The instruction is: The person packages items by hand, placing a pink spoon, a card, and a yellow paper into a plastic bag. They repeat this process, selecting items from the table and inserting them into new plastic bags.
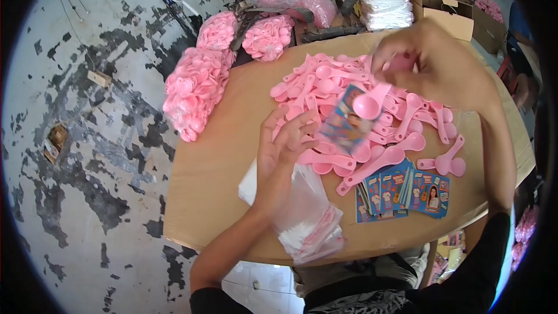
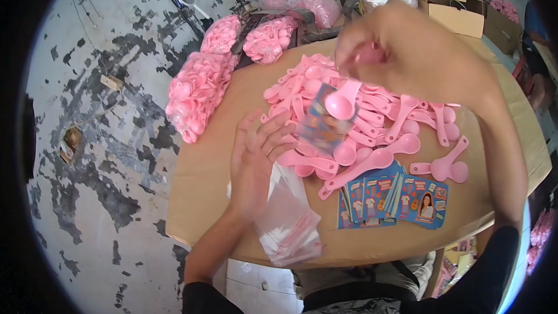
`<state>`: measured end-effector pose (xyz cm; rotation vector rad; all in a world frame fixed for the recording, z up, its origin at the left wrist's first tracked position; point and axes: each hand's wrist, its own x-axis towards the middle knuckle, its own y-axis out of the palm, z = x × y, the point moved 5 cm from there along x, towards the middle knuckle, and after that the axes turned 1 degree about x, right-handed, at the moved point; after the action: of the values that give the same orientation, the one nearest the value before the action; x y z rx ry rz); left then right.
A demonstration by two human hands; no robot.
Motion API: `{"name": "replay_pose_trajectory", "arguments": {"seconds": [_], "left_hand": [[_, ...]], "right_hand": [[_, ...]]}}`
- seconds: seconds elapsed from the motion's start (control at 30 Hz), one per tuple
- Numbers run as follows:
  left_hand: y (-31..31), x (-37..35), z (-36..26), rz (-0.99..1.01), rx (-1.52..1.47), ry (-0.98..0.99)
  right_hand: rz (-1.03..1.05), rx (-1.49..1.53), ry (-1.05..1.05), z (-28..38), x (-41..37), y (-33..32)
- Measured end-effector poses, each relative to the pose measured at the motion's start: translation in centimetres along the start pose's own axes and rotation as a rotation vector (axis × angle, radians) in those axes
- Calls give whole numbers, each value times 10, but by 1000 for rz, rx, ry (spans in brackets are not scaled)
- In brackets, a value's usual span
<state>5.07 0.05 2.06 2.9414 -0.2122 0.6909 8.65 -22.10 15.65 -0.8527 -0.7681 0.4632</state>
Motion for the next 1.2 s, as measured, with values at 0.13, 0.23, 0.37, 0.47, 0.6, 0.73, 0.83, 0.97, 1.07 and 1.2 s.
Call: {"name": "replay_pose_trajectory", "arguments": {"seconds": [0.13, 0.23, 0.37, 0.47, 0.6, 0.73, 0.83, 0.97, 1.07, 1.2], "left_hand": [[0, -2, 0, -44, 173, 7], [22, -3, -9, 107, 387, 105], [73, -6, -22, 416, 253, 38], [83, 1, -13, 504, 126, -192], [75, 1, 0, 420, -13, -310], [70, -2, -1, 565, -40, -471], [65, -7, 7, 602, -88, -541], [46, 6, 11, 308, -45, -480], [23, 14, 21, 217, -2, -395], [27, 12, 17, 170, -4, -407]], "right_hand": [[-321, 333, -143, 3, -8, -8], [-248, 208, -199, 21, -12, 8], [-246, 215, -321, 31, -11, 30], [-270, 197, -267, 28, -13, 26], [-551, 127, -343, 14, -6, 7], [-145, 266, -123, -6, 0, 36], [51, 337, 13, -12, 3, 52], [90, 240, 13, -14, 0, 61], [97, 213, 49, -17, 1, 67], [-75, 146, -129, -21, 1, 71]]}}
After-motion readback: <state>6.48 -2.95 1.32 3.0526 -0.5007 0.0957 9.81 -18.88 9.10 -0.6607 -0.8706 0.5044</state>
